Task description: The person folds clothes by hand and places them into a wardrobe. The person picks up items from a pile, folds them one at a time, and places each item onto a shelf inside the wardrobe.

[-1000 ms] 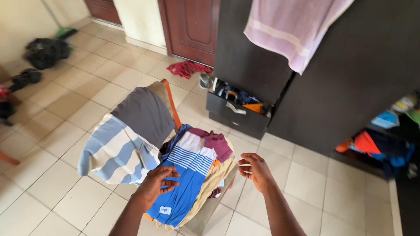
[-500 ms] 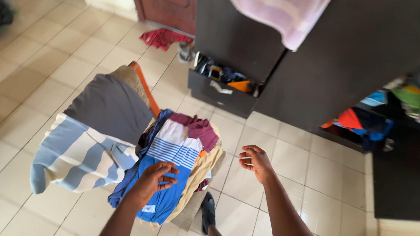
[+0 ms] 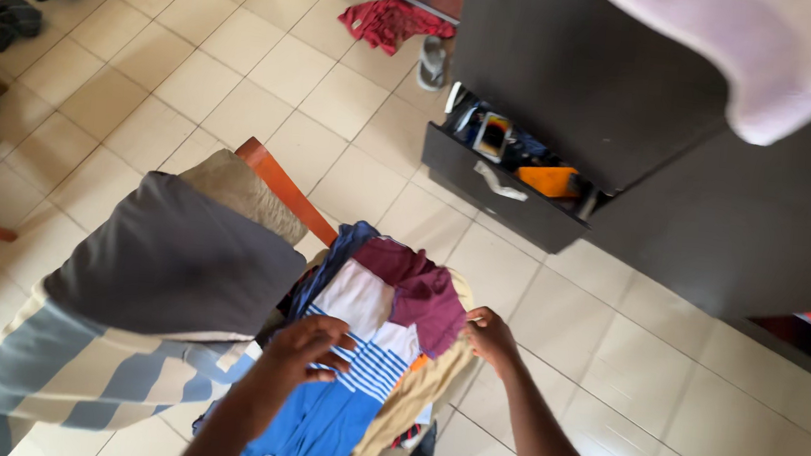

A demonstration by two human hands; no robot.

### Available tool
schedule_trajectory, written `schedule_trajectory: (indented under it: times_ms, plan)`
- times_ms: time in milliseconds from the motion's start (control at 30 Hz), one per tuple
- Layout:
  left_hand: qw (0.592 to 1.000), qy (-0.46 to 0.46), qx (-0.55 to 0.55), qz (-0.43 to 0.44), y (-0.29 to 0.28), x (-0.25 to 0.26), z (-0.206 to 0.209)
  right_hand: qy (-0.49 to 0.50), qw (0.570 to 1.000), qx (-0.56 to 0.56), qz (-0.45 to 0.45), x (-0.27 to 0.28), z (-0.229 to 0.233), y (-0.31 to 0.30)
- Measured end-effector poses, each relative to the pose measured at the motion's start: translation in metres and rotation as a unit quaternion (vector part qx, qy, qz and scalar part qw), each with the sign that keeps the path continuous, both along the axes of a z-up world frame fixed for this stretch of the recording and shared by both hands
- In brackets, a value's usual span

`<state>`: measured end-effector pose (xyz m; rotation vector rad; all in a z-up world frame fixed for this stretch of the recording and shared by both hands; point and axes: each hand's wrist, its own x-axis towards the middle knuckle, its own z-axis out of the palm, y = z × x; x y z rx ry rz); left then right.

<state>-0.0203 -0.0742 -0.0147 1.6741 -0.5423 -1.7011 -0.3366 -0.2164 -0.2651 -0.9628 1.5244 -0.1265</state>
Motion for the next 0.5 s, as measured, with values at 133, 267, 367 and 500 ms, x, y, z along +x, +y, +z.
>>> schedule_trajectory:
  times_ms: [133, 267, 367, 500]
  plan:
    - [1.000, 0.029, 0.011, -0.004, -0.012, -0.015, -0.033, 0.015, 0.996, -0.064, 0.063, 0.007, -0.049, -0.027]
    - [0.996, 0.027, 0.085, -0.005, -0.008, -0.011, -0.079, 0.051, 0.995, -0.055, 0.061, 0.022, -0.084, -0.048]
    - [0.993, 0.037, 0.108, 0.001, 0.003, -0.008, -0.104, 0.015, 1.000, -0.024, 0.013, 0.029, -0.115, -0.054]
    - [0.993, 0.033, 0.114, -0.020, -0.004, -0.007, -0.123, -0.023, 1.000, 0.006, -0.019, 0.037, -0.144, -0.059]
